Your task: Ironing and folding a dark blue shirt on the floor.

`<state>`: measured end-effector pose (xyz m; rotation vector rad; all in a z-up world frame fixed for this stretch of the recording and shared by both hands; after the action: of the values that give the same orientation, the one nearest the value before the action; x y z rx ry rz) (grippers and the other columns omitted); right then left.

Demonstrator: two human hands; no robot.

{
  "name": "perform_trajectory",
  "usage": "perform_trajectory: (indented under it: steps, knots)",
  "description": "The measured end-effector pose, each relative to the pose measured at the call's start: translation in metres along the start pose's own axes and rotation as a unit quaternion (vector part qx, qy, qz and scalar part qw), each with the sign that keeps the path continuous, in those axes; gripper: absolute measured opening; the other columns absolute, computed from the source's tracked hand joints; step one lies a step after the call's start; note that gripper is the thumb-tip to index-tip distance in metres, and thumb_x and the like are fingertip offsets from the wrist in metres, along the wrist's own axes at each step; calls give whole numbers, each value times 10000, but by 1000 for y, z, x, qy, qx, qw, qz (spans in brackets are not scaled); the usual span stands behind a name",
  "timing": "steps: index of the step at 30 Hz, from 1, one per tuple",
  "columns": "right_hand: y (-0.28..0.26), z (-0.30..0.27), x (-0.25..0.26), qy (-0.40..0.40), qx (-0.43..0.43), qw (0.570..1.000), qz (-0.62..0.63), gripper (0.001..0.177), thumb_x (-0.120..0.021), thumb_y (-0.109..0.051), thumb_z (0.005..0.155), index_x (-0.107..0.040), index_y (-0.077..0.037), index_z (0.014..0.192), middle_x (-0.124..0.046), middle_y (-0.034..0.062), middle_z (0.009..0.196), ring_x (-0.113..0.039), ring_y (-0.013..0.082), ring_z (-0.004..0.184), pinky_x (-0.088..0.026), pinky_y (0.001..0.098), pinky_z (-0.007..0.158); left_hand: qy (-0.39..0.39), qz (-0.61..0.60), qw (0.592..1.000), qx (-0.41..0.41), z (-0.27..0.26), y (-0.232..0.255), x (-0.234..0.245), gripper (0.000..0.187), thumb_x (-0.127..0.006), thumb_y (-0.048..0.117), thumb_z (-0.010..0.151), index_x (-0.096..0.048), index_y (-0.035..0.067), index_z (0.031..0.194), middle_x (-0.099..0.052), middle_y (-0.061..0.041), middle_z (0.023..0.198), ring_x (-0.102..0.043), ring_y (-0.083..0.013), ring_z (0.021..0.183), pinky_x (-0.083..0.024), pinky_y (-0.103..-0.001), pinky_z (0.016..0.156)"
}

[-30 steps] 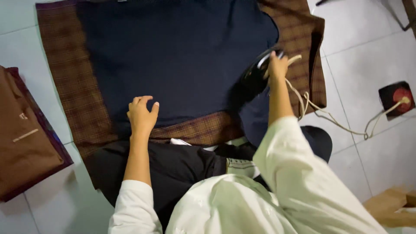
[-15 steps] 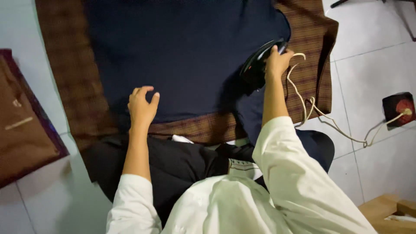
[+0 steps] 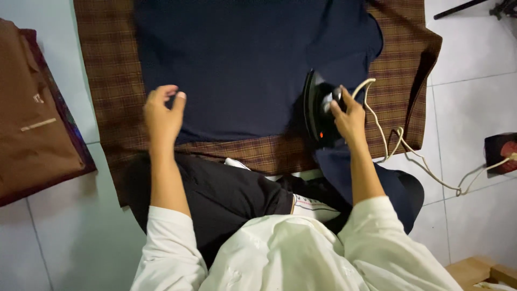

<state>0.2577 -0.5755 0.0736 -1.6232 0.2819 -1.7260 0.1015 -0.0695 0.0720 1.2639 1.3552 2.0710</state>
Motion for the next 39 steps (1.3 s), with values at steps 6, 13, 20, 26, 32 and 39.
perform_trajectory:
  steps: [6,13,20,26,32,39]
  knots:
    - [-68,74,11,-42,-283,958,36,584,-668,-203,1009,-528,-123,1571,-716,258,1146,-697,288,872,-512,364,798,40,-91,983,152,3,-36,26,217,-745,169,970,-720,20,1126,-741,-89,1015,-691,-163,908,-553,-308,824]
    - [-67,26,2,-109,-25,990,86,499,-683,-100,1006,-546,37,1467,-607,218,1471,-537,255,1403,-380,349,1167,125,-170,945,251,7,-67,40,171,-722,178,970,-743,55,1088,-711,-5,975,-651,-99,862,-538,-274,802]
    - [-129,21,-35,-238,-44,965,102,523,-697,-133,954,-565,-18,1447,-695,181,1351,-630,209,1250,-471,326,1073,129,-238,915,297,11,-66,38,167,-707,202,953,-751,106,1083,-699,34,961,-655,-84,849,-488,-254,746]
    - [-204,20,-74,-314,45,948,-5,537,-737,-241,890,-626,-104,1396,-727,257,1073,-729,378,922,-560,412,828,118,-244,897,349,4,-91,35,206,-705,260,936,-732,136,1098,-720,34,982,-685,-95,865,-486,-259,750]
    - [-190,1,-40,-263,0,962,-69,487,-757,-267,876,-664,-152,1340,-729,240,958,-718,419,836,-562,460,777,77,-230,903,355,0,-106,28,234,-684,295,950,-714,149,1129,-746,5,1040,-701,-120,883,-481,-280,752]
    - [-58,-24,107,-22,-185,967,-176,395,-768,-267,871,-722,-155,1247,-731,233,1019,-706,427,966,-551,506,834,30,-214,915,341,-4,-114,18,274,-685,307,977,-695,149,1200,-740,-17,1089,-703,-163,946,-494,-335,830]
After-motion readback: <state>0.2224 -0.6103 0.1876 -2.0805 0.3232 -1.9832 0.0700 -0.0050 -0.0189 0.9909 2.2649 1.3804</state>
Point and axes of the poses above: each hand's wrist, its own z-axis towards the middle knuckle, its own x-axis out of the back of the hand, y = z × x, the point moved 5 cm from there along z, towards the middle knuckle
